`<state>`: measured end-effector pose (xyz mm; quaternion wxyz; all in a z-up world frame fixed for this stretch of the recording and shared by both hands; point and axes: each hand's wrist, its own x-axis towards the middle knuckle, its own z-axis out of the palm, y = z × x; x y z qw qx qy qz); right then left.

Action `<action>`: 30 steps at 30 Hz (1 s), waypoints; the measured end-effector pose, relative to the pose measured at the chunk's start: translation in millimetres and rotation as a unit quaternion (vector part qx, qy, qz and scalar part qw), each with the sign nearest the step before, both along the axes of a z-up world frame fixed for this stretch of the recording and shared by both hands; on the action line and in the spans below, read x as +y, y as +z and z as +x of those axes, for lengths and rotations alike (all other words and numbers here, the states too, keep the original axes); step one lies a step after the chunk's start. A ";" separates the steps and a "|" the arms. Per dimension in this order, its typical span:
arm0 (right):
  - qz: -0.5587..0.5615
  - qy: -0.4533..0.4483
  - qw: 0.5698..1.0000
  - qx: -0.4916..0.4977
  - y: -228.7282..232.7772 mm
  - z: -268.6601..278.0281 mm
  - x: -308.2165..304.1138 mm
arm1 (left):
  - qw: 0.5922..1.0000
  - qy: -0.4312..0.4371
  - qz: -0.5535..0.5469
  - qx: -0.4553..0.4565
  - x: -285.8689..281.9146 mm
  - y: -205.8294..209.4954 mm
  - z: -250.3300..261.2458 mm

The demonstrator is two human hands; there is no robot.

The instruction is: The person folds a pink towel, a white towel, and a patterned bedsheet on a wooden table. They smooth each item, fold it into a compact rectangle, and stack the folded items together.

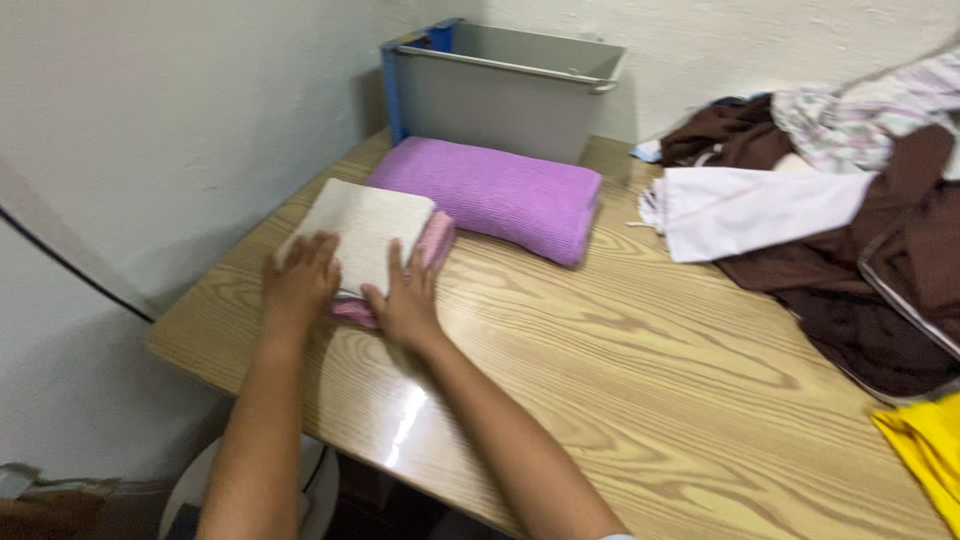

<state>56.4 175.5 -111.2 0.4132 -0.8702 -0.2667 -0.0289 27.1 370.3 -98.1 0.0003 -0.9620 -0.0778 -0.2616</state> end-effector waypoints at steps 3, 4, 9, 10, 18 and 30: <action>-0.025 0.024 0.999 -0.018 6.3 -14.6 -20.7 | 0.992 0.081 0.095 0.011 -19.0 6.1 -5.4; -0.019 0.043 0.999 0.006 8.5 -16.3 -29.9 | 0.989 0.089 0.121 -0.002 -26.0 8.5 -5.5; -0.069 0.170 0.982 0.040 22.1 -15.4 -94.1 | 0.996 0.094 0.008 -0.005 -54.8 13.6 -12.6; -0.072 0.162 0.984 0.034 21.7 -19.5 -110.2 | 0.996 0.073 0.020 -0.041 -61.8 11.8 -15.2; 0.043 0.073 0.995 0.054 29.7 -53.2 -208.5 | 0.981 -0.092 -0.017 -0.173 -177.1 23.2 -23.4; 0.070 -0.034 0.997 -0.014 51.2 -59.0 -378.5 | 0.939 -0.303 -0.129 -0.099 -378.5 57.5 -29.6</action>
